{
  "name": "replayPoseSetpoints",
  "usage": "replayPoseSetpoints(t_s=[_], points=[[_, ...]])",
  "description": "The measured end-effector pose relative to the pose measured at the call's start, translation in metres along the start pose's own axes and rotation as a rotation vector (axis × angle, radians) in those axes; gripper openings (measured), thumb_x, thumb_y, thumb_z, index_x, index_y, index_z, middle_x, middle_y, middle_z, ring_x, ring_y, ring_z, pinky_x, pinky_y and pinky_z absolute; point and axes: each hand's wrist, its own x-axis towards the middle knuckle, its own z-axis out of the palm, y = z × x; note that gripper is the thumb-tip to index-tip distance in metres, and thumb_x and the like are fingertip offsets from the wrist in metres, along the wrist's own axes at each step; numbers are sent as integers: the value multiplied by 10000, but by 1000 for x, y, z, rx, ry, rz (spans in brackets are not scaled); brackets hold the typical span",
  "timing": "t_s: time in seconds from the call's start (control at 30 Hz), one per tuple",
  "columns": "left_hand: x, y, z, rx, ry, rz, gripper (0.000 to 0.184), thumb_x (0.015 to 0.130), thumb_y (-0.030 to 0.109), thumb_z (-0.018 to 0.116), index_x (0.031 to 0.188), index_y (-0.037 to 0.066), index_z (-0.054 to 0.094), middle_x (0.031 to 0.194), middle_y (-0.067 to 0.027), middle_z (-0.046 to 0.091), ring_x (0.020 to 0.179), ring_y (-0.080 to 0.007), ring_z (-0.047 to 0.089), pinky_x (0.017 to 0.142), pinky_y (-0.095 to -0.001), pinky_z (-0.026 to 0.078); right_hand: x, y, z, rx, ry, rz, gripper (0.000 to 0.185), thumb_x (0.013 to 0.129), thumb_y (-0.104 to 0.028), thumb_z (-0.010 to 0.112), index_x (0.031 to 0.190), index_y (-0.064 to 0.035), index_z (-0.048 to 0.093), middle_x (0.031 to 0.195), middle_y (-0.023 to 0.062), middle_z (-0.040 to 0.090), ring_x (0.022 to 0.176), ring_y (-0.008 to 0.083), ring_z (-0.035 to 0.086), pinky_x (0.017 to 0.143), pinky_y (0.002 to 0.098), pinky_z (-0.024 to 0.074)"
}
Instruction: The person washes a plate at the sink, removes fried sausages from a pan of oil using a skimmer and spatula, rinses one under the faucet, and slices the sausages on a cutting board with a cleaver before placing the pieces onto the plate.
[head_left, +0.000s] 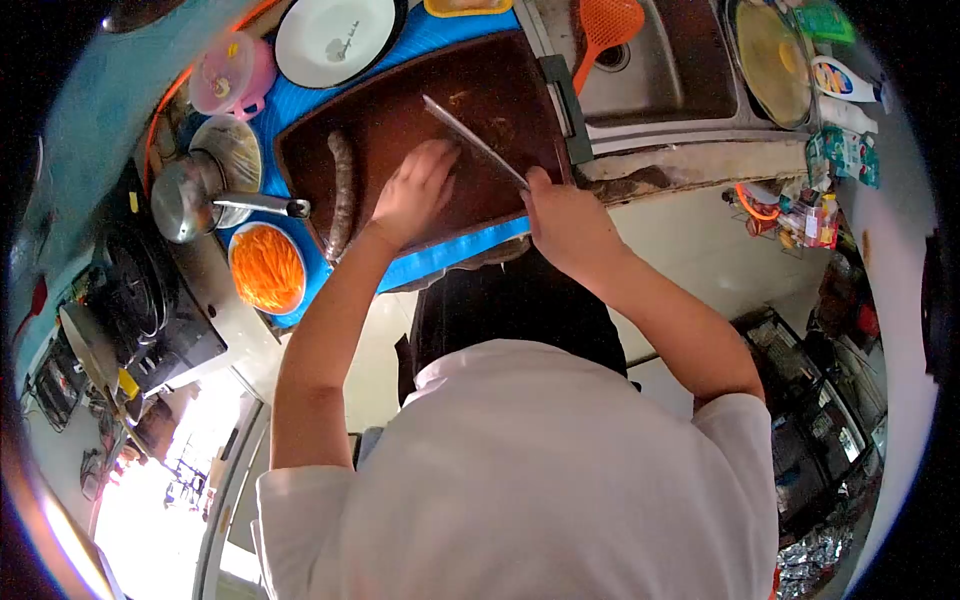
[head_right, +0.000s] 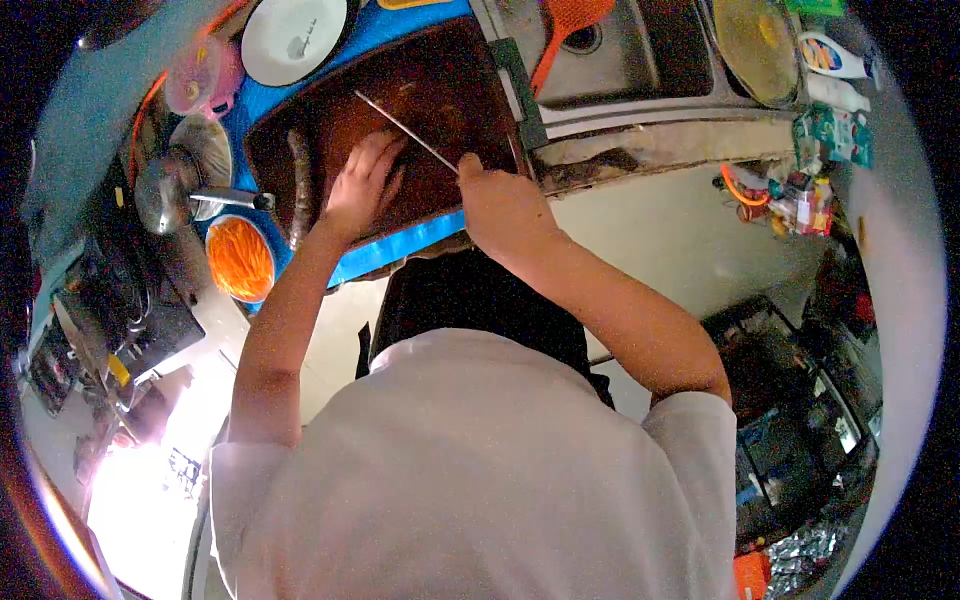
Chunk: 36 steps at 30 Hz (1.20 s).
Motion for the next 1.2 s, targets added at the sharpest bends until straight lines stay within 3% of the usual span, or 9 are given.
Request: replayPoseSetpoints(t_s=[0.37,0.8,1.0,1.2], points=[[1,-11,8,6,61,44,372,747,130,562,1104,41,503,1181,-115,442,1099,-279,439,876,-335,445,-7,-17,6,-66,-71,91,182,813,-36,378,950,70,436,696,245,587,656,386,607,559,457,496],[4,-11,6,-139,65,-23,413,709,-13,472,1118,41,493,1178,-113,447,1109,-291,430,908,-343,422,18,-30,-1,-39,-30,51,225,808,-29,368,988,86,439,723,249,592,703,397,607,595,460,499],[5,-13,5,-153,48,-52,419,691,-31,474,1104,37,497,1182,-112,444,1116,-290,425,914,-343,418,-1,-19,0,-90,-150,127,223,812,-35,367,969,101,448,731,256,592,701,387,610,596,457,498],[4,-13,9,-143,45,-50,429,674,-49,474,1095,30,498,1189,-111,439,1127,-289,416,922,-343,411,25,-29,-1,-47,-26,7,243,804,-31,378,993,107,445,721,248,593,693,384,611,595,451,501]])
